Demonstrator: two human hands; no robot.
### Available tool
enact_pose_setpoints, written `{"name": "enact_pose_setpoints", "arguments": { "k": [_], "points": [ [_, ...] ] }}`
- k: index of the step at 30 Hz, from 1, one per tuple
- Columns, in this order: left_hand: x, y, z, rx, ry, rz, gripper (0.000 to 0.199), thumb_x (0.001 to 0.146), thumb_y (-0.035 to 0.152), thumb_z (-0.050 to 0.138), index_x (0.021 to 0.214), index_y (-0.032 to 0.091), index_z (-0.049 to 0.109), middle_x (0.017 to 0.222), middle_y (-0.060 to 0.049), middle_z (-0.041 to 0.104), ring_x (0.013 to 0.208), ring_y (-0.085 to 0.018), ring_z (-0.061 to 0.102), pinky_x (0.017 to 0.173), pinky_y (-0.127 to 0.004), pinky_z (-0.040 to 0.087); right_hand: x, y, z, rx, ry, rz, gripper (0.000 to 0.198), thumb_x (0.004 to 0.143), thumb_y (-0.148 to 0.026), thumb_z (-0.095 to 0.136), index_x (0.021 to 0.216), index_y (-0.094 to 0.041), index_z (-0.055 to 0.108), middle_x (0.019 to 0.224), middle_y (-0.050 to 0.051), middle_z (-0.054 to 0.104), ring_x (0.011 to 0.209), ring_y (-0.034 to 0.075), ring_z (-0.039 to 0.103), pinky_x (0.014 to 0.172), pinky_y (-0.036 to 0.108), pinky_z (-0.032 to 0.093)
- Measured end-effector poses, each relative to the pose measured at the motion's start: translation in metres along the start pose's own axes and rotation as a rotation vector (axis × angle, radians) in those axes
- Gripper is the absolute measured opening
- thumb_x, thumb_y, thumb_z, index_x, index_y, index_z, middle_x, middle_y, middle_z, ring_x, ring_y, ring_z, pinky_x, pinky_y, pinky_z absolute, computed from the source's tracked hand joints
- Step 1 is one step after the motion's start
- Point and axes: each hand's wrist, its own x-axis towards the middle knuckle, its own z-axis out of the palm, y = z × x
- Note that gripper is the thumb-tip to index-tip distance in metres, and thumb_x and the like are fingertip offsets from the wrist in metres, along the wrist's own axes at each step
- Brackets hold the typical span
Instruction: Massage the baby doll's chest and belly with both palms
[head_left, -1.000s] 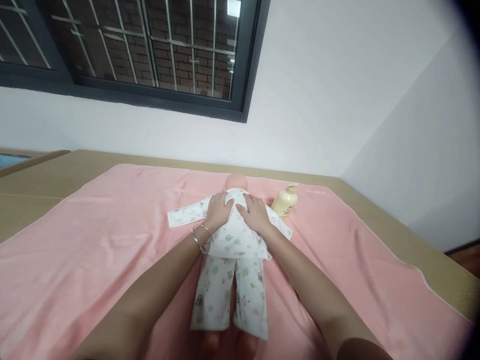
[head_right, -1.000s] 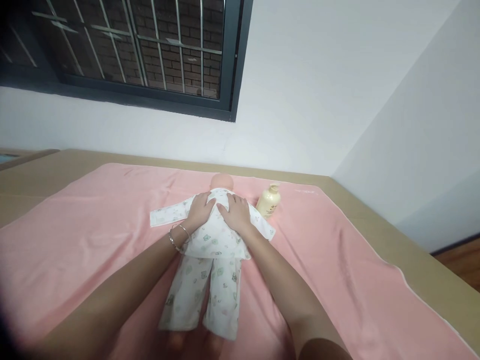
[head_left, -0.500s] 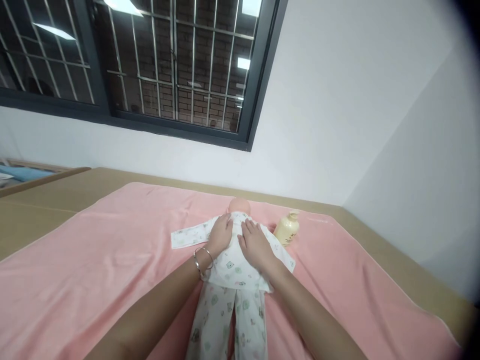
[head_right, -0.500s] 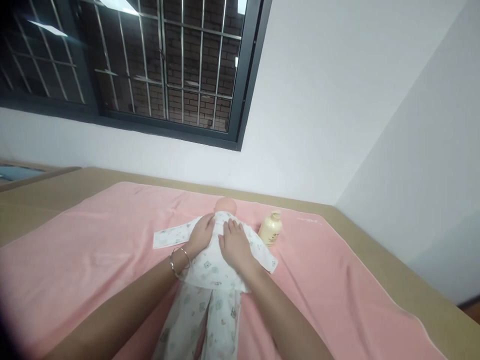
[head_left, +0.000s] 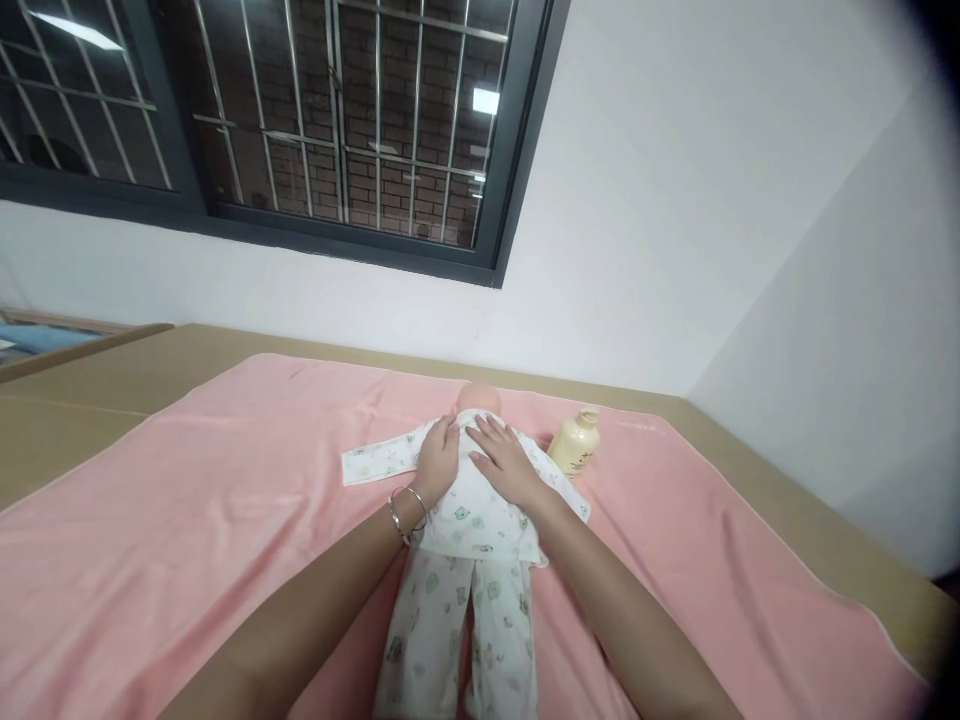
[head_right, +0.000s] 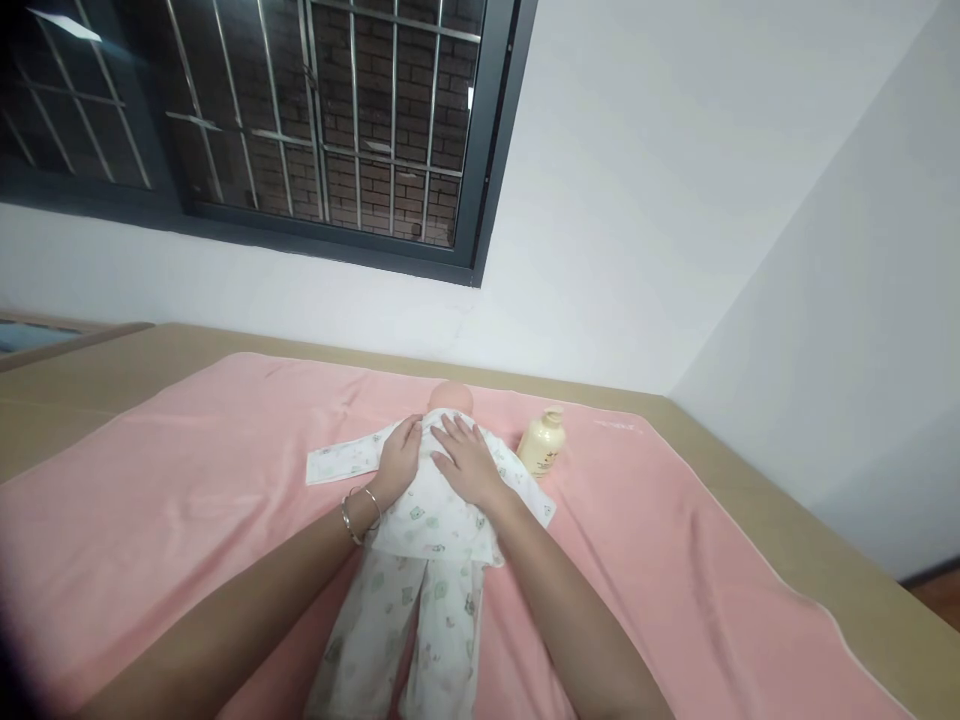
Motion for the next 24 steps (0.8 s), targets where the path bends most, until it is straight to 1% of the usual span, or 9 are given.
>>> {"name": "enact_pose_setpoints", "arguments": {
  "k": [4, 9, 12, 14, 16, 18, 20, 22, 24],
  "points": [
    [0.000, 0.000, 0.001, 0.182, -0.079, 0.136, 0.034, 0.098, 0.030, 0.039, 0.117, 0.016, 0.064, 0.128, -0.013, 0.065, 0.133, -0.026, 0.050, 0.115, -0.047, 0.035, 0.000, 0.009, 0.003, 0.027, 0.011, 0.039, 0.056, 0.101, -0.051, 0.035, 0.150, -0.025, 0.038, 0.161, 0.006, 0.026, 0.150, 0.024, 0.017, 0.120, 0.053, 0.016],
    [0.001, 0.010, -0.001, 0.407, -0.239, 0.080, 0.043, 0.100, 0.033, 0.036, 0.131, 0.011, 0.056, 0.144, -0.015, 0.053, 0.142, -0.028, 0.039, 0.118, -0.046, 0.029, -0.001, 0.006, 0.003, 0.027, 0.002, 0.066, 0.056, 0.101, -0.051, 0.034, 0.151, -0.026, 0.037, 0.162, 0.005, 0.024, 0.151, 0.024, 0.015, 0.121, 0.051, 0.013],
    [0.000, 0.027, -0.010, 0.566, -0.352, 0.076, 0.047, 0.101, 0.031, 0.032, 0.139, 0.007, 0.049, 0.149, -0.018, 0.046, 0.144, -0.029, 0.034, 0.118, -0.045, 0.027, -0.004, -0.005, 0.000, -0.011, -0.004, 0.194, 0.059, 0.100, -0.051, 0.036, 0.152, -0.024, 0.035, 0.163, 0.008, 0.021, 0.151, 0.028, 0.015, 0.120, 0.051, 0.015],
    [0.000, 0.043, -0.018, 0.657, -0.422, 0.107, 0.048, 0.100, 0.026, 0.032, 0.140, 0.006, 0.047, 0.149, -0.021, 0.046, 0.142, -0.030, 0.038, 0.115, -0.045, 0.031, -0.009, -0.018, -0.003, -0.041, -0.017, 0.317, 0.063, 0.100, -0.052, 0.036, 0.154, -0.019, 0.032, 0.162, 0.013, 0.020, 0.150, 0.034, 0.016, 0.119, 0.051, 0.017],
    [-0.001, 0.060, -0.026, 0.717, -0.497, 0.153, 0.045, 0.098, 0.021, 0.035, 0.137, 0.006, 0.051, 0.144, -0.022, 0.050, 0.135, -0.032, 0.047, 0.110, -0.045, 0.037, -0.014, -0.032, -0.008, -0.066, -0.046, 0.384, 0.065, 0.099, -0.049, 0.036, 0.155, -0.015, 0.029, 0.161, 0.017, 0.020, 0.148, 0.038, 0.018, 0.118, 0.052, 0.019],
    [-0.002, 0.073, -0.031, 0.719, -0.552, 0.192, 0.040, 0.095, 0.017, 0.037, 0.126, 0.009, 0.060, 0.132, -0.020, 0.061, 0.123, -0.030, 0.057, 0.104, -0.044, 0.043, -0.017, -0.043, -0.012, -0.078, -0.073, 0.362, 0.062, 0.099, -0.041, 0.038, 0.154, -0.012, 0.031, 0.160, 0.019, 0.024, 0.147, 0.037, 0.022, 0.118, 0.050, 0.020],
    [-0.003, 0.077, -0.031, 0.674, -0.556, 0.251, 0.038, 0.094, 0.015, 0.034, 0.116, 0.013, 0.065, 0.122, -0.016, 0.068, 0.117, -0.027, 0.062, 0.103, -0.041, 0.043, -0.016, -0.044, -0.015, -0.062, -0.068, 0.294, 0.057, 0.097, -0.032, 0.040, 0.151, -0.012, 0.037, 0.157, 0.017, 0.032, 0.146, 0.033, 0.028, 0.118, 0.046, 0.021],
    [-0.002, 0.071, -0.027, 0.625, -0.530, 0.313, 0.041, 0.096, 0.016, 0.031, 0.122, 0.013, 0.063, 0.129, -0.014, 0.065, 0.125, -0.025, 0.057, 0.110, -0.040, 0.037, -0.011, -0.034, -0.015, -0.020, -0.033, 0.261, 0.053, 0.097, -0.027, 0.037, 0.148, -0.013, 0.042, 0.155, 0.015, 0.038, 0.145, 0.027, 0.031, 0.119, 0.044, 0.019],
    [0.001, 0.055, -0.021, 0.604, -0.517, 0.317, 0.045, 0.099, 0.024, 0.031, 0.137, 0.012, 0.052, 0.147, -0.014, 0.051, 0.140, -0.026, 0.042, 0.118, -0.043, 0.027, -0.007, -0.016, -0.014, 0.037, -0.004, 0.258, 0.051, 0.099, -0.030, 0.035, 0.147, -0.014, 0.043, 0.155, 0.014, 0.038, 0.146, 0.024, 0.030, 0.120, 0.046, 0.015]
  ]
}}
